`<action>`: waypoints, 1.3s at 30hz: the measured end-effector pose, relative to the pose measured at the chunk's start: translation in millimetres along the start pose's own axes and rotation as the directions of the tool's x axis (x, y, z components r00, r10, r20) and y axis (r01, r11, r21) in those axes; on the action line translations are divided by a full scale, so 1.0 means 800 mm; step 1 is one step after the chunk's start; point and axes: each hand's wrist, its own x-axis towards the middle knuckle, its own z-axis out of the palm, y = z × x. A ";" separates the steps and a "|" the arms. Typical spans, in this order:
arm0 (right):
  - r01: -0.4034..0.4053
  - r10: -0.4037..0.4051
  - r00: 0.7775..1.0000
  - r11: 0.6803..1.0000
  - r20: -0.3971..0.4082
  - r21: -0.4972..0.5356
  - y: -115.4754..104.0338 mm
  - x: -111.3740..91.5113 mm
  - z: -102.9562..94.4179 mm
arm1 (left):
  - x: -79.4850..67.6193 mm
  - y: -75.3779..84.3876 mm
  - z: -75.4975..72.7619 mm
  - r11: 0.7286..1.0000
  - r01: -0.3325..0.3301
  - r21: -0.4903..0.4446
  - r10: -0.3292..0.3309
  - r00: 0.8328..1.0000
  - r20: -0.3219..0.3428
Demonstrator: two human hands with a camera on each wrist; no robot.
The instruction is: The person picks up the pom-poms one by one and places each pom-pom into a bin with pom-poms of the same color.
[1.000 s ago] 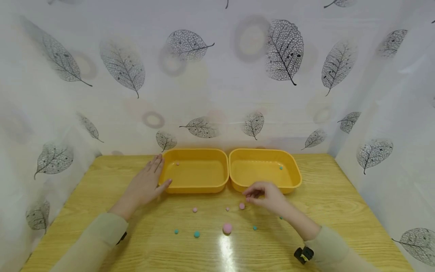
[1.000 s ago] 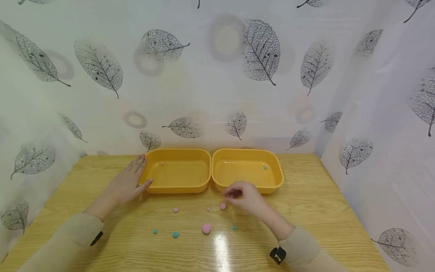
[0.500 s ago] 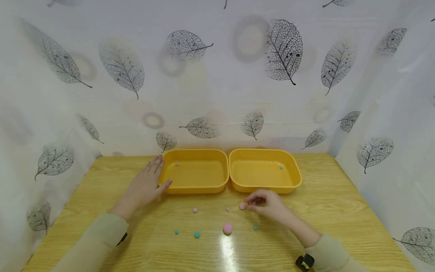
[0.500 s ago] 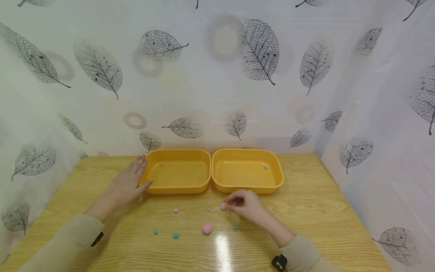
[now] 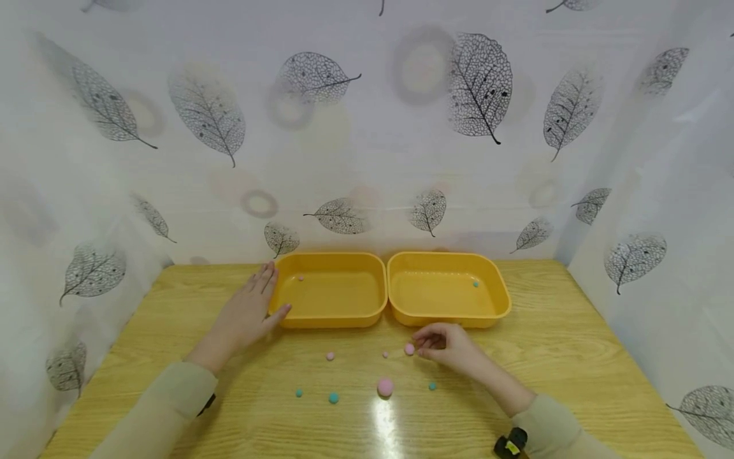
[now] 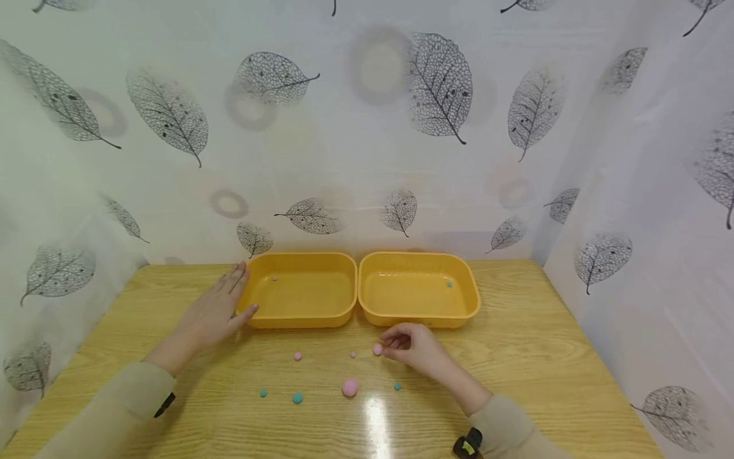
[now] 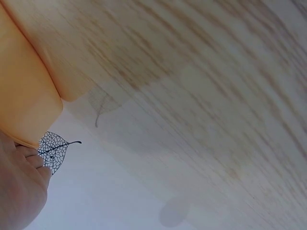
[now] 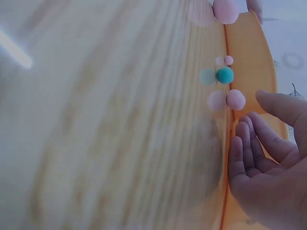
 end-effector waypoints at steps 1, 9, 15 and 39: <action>-0.005 0.005 1.000 1.000 0.002 0.002 0.001 0.000 0.001 | 0.000 0.000 0.000 1.000 0.001 0.001 -0.001 1.000 0.000; -0.023 0.022 1.000 0.999 -0.019 -0.034 0.008 0.004 0.011 | -0.001 0.000 0.001 1.000 0.000 -0.003 0.000 1.000 -0.011; -0.012 0.008 0.999 0.996 -0.051 -0.086 0.006 0.004 0.018 | -0.003 0.000 0.001 1.000 -0.001 -0.007 0.001 1.000 -0.011; -0.037 0.028 0.996 0.994 -0.080 -0.106 -0.004 -0.002 0.018 | -0.005 0.002 0.003 1.000 -0.004 -0.010 0.004 1.000 -0.018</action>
